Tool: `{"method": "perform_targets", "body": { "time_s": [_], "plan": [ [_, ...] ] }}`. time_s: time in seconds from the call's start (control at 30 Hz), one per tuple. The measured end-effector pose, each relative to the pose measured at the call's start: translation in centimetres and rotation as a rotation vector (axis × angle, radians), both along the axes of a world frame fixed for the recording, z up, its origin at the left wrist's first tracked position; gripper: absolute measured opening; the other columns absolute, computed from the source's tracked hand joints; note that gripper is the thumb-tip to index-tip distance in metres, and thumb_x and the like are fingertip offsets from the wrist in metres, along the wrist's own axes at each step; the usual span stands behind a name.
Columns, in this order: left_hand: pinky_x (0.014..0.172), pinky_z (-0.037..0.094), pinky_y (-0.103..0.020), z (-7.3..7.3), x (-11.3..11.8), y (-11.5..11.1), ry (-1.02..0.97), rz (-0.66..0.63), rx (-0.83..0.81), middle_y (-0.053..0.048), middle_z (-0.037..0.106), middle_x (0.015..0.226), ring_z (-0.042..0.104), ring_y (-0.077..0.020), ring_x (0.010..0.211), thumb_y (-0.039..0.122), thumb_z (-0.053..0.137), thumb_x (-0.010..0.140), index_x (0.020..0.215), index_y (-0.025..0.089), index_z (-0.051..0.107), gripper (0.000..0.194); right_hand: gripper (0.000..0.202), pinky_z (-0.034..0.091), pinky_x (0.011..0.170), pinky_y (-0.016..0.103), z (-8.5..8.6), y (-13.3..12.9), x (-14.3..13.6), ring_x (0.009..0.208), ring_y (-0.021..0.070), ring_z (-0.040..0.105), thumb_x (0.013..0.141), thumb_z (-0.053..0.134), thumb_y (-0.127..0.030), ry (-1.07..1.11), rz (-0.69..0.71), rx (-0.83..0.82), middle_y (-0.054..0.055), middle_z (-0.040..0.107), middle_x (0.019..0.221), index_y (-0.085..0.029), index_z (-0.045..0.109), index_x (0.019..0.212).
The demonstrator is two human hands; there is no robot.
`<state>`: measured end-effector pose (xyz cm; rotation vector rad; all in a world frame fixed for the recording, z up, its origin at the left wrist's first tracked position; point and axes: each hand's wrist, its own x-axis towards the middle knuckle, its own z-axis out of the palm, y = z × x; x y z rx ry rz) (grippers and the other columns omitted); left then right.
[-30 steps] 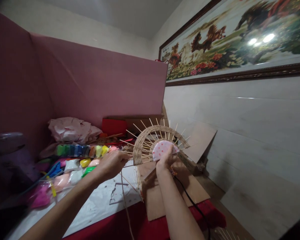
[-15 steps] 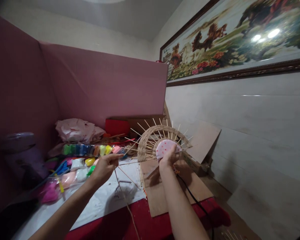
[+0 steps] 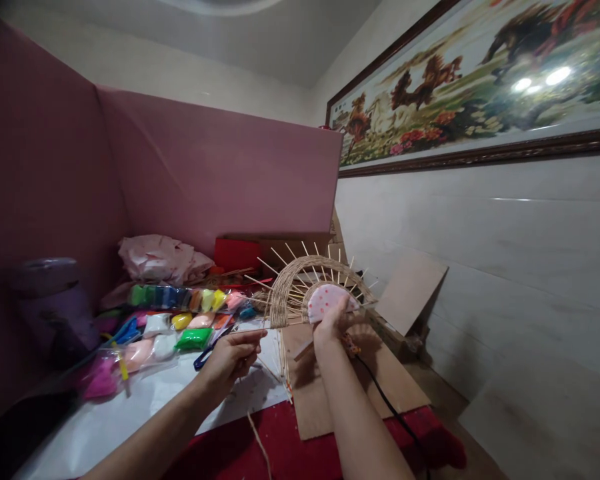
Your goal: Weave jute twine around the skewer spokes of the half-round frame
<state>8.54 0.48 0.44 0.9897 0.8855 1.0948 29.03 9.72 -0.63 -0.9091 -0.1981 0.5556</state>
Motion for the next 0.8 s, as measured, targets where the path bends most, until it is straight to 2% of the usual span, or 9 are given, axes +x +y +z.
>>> {"method": "perform_targets", "body": {
  "time_s": [0.1, 0.3, 0.5, 0.57, 0.67, 0.8],
  "plan": [
    [0.037, 0.011, -0.019, -0.5, 0.9, -0.8, 0.015, 0.006, 0.022, 0.002, 0.052, 0.056, 0.032, -0.0024, 0.036, 0.012, 0.055, 0.052, 0.093, 0.007, 0.065, 0.042, 0.032, 0.053, 0.051, 0.025, 0.6, -0.7, -0.7, 0.072, 0.0156, 0.064, 0.074, 0.05, -0.048, 0.065, -0.084, -0.042, 0.003, 0.063, 0.085, -0.019, 0.047, 0.088],
    [0.035, 0.013, -0.019, -0.8, 1.7, -1.3, 0.007, 0.017, 0.008, 0.002, 0.054, 0.052, 0.031, -0.0028, 0.033, 0.014, 0.058, 0.052, 0.086, 0.008, 0.065, 0.035, 0.035, 0.053, 0.05, 0.025, 1.7, -1.6, -1.3, 0.064, 0.0146, 0.064, 0.074, 0.052, -0.051, 0.069, -0.051, -0.005, 0.003, 0.064, 0.082, -0.019, 0.05, 0.087],
    [0.046, 0.033, -0.018, -1.1, 1.8, -1.2, -0.127, 0.022, -0.018, -0.001, 0.059, 0.059, 0.049, -0.0062, 0.046, 0.009, 0.062, 0.049, 0.066, 0.011, 0.059, 0.018, 0.038, 0.054, 0.053, 0.024, 2.1, -2.1, -2.0, 0.072, 0.015, 0.065, 0.077, 0.047, -0.056, 0.067, -0.013, -0.007, 0.005, 0.065, 0.085, -0.019, 0.05, 0.087],
    [0.045, 0.03, -0.017, -1.1, 1.9, -1.1, -0.129, 0.021, 0.014, -0.001, 0.059, 0.06, 0.048, -0.0056, 0.046, 0.007, 0.056, 0.048, 0.062, 0.012, 0.057, 0.015, 0.039, 0.054, 0.054, 0.023, 2.0, -2.1, -2.3, 0.074, 0.0152, 0.065, 0.076, 0.049, -0.056, 0.064, -0.003, -0.014, 0.006, 0.065, 0.087, -0.019, 0.05, 0.086],
    [0.038, 0.02, -0.018, -1.2, 1.9, -1.1, -0.064, 0.023, 0.052, 0.001, 0.054, 0.054, 0.035, -0.0037, 0.039, 0.008, 0.047, 0.047, 0.059, 0.013, 0.054, 0.015, 0.038, 0.055, 0.056, 0.024, 1.8, -2.1, -2.6, 0.076, 0.0149, 0.064, 0.076, 0.051, -0.056, 0.054, 0.014, -0.007, 0.005, 0.065, 0.088, -0.019, 0.049, 0.086],
    [0.037, 0.014, -0.018, -1.3, 2.0, -1.2, 0.06, 0.08, 0.038, 0.006, 0.041, 0.045, 0.025, -0.0046, 0.037, 0.014, 0.043, 0.054, 0.069, 0.014, 0.054, 0.018, 0.038, 0.055, 0.057, 0.025, 1.8, -2.2, -2.8, 0.074, 0.0145, 0.064, 0.077, 0.05, -0.056, 0.049, 0.02, -0.005, 0.004, 0.064, 0.087, -0.02, 0.047, 0.086]
  ]
}}
